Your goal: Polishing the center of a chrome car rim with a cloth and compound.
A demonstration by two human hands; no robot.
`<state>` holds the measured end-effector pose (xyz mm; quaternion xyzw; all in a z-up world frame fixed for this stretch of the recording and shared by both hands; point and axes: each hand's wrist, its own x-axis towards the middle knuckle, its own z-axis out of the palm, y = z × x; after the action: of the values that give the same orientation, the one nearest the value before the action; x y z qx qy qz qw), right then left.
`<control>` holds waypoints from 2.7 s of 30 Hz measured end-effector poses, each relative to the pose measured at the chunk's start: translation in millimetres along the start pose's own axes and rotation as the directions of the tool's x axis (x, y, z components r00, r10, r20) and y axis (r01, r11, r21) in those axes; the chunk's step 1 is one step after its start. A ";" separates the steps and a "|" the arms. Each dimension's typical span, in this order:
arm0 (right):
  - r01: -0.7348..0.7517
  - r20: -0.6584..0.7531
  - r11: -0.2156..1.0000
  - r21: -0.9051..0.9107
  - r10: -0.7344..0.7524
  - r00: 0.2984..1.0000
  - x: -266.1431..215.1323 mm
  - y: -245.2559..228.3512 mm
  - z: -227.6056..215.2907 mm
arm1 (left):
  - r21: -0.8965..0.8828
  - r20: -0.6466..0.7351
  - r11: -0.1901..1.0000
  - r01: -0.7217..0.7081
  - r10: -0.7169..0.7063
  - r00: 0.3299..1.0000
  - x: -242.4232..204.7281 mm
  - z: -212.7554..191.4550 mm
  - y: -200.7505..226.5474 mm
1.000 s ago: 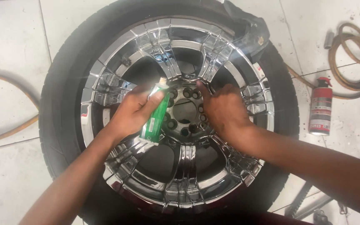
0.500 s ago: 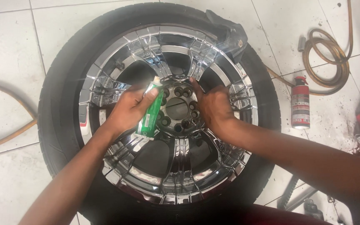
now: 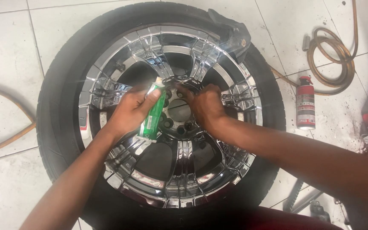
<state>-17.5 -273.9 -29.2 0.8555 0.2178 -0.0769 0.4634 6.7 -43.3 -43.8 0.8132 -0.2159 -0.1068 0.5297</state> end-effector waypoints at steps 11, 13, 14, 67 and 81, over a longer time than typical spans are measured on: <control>0.042 -0.001 0.992 0.116 -0.042 0.999 4.9 -11.2 -8.2 | -0.069 -0.004 0.995 0.074 -0.075 0.997 -0.1 -1.9 4.9; 0.058 -0.010 0.993 0.099 -0.057 0.998 9.3 -18.0 -4.1 | -0.104 -0.024 0.987 0.123 -0.126 0.992 0.6 -4.5 -5.1; 0.071 -0.109 0.992 0.107 -0.059 0.992 8.4 -19.3 -3.8 | -0.174 -0.074 0.976 0.132 -0.146 0.986 1.1 -5.4 -13.7; -0.075 0.107 -0.077 0.994 0.698 0.708 36.5 -67.5 -36.4 | -0.140 -0.136 0.990 0.034 -0.053 0.989 27.9 -21.1 -16.7; -0.235 0.343 -0.251 0.939 0.646 0.681 42.4 -47.8 -25.9 | 0.051 -0.211 0.999 -0.010 0.021 0.977 23.3 -14.9 -33.5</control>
<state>-2.7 -217.0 -65.2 0.9240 -0.1735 0.1001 -0.3258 41.3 -30.4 -66.8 0.8311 -0.1671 -0.0101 0.5303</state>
